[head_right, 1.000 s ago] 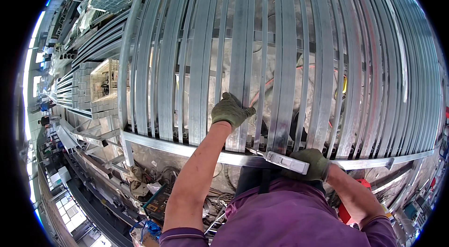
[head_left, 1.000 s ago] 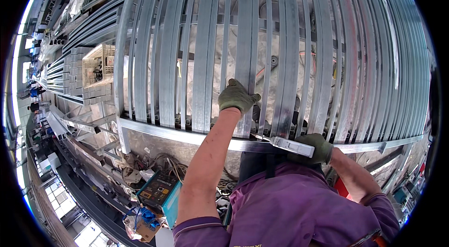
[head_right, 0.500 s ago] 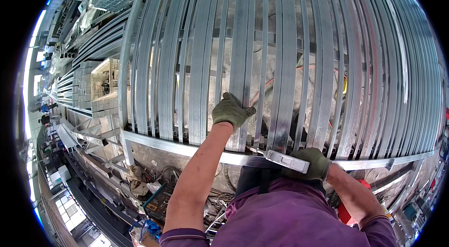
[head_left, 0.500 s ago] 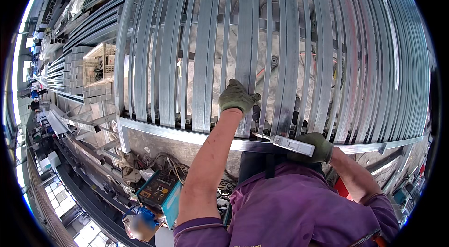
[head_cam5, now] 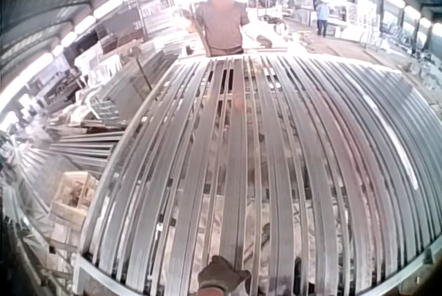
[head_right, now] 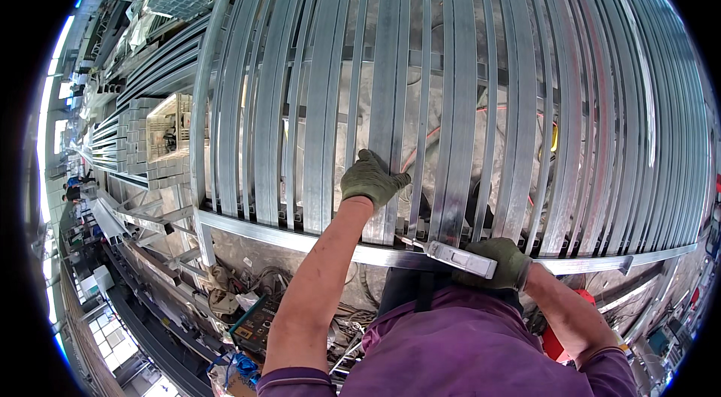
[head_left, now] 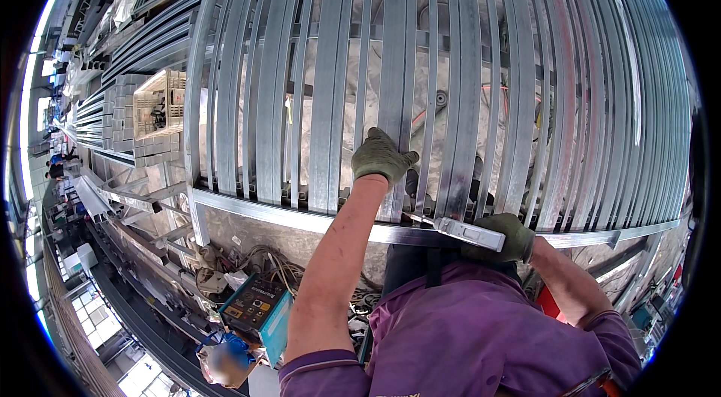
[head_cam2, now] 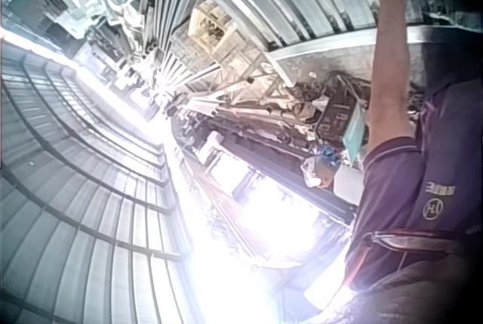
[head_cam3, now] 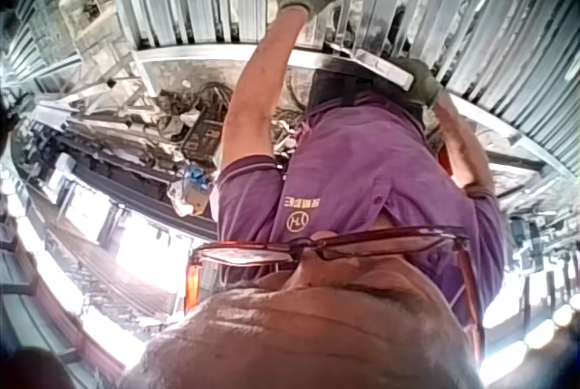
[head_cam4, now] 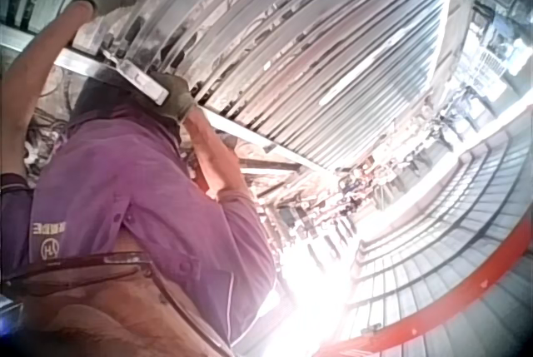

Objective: The person welds a metal frame using a handheld welding tool. They repeatedly position the tool at intersections of vertical and horizontal bars, creating bright sparks as they weld each joint.

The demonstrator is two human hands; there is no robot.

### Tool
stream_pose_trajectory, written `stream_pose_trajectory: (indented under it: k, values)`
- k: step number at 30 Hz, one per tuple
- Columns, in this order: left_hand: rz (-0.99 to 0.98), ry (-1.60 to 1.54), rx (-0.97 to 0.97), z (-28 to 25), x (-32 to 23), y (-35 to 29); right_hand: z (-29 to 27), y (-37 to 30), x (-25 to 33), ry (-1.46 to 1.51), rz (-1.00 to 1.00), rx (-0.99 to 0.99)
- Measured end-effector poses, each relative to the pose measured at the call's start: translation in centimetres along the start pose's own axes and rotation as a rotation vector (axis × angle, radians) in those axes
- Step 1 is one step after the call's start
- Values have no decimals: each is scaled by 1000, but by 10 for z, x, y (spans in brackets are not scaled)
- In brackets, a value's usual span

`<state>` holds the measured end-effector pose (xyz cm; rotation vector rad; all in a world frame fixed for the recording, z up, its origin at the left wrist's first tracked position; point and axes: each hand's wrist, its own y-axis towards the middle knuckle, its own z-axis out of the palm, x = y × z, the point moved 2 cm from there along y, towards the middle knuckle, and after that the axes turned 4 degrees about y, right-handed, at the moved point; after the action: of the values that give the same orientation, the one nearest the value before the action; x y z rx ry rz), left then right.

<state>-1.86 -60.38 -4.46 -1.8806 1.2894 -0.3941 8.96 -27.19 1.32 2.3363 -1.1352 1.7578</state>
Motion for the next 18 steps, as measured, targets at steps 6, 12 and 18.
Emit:
stream_pose_trajectory:
  k: [6, 12, 18]
  values:
    - [-46, 33, -38, 0, -6, -3, 1, 1, -3, -31, 57, 41]
    - [-37, 20, -5, 0, -4, -1, 1, 0, -3, -12, 56, 40]
    - [-29, 18, -6, -3, -4, -4, -1, 1, 1, -22, -6, -14]
